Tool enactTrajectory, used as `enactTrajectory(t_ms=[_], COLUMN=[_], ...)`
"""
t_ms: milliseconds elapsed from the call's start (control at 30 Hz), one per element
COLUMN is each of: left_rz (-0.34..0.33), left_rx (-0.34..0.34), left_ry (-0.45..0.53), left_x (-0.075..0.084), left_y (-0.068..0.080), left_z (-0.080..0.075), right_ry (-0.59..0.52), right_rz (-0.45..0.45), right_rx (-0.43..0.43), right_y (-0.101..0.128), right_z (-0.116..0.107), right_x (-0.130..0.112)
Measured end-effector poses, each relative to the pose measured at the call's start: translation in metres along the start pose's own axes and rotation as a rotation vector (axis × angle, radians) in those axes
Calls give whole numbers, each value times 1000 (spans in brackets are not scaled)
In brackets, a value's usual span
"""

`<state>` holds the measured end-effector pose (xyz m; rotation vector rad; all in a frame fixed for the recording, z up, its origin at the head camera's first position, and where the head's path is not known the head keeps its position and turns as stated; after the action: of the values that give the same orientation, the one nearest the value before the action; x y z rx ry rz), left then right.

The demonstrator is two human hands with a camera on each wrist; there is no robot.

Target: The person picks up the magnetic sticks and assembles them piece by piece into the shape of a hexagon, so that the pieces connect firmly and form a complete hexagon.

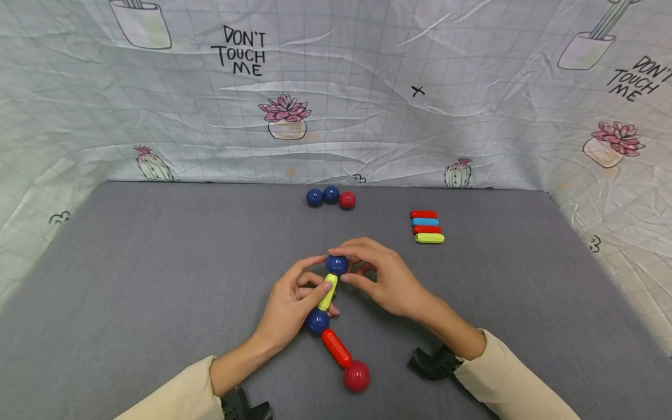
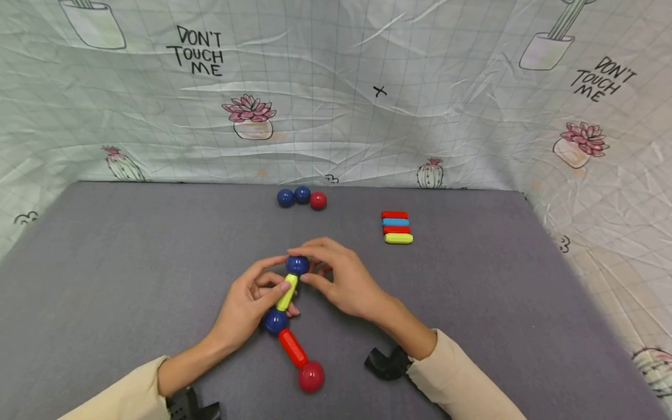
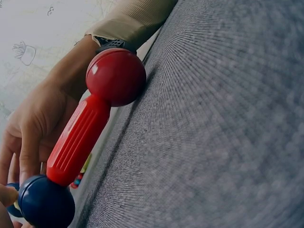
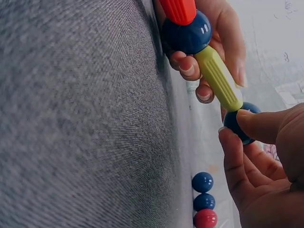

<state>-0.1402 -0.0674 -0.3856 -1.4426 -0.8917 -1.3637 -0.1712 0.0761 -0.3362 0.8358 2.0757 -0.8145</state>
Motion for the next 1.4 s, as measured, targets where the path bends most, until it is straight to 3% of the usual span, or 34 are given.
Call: enactTrajectory(t_ms=[433,567,967,1400], left_rz=[-6,4,7,26], left_rx=[-23,-16,2,57], left_ry=[17,12,30,8], left_x=[0,1,1,1], left_y=[1,1,-1,-2], left_z=[2,2,-1,-5], right_ry=[-51,16,272,452], right_rz=[15,22,19,113], right_rx=[-5,6,144,270], right_y=[2,5,36,66], right_z=[-2,-16,-81,-121], right_x=[-1,1,24,62])
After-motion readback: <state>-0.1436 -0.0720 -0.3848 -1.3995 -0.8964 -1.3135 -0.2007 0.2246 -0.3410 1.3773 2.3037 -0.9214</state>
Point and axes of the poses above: each hand's wrist, its own y-axis away from the middle knuckle, its own z-axis out of the palm, x = y × z, the point moved 7 cm from there along -y, towards the middle knuckle, and after that the axes turned 5 degrees about -y, right-handed, at the moved point
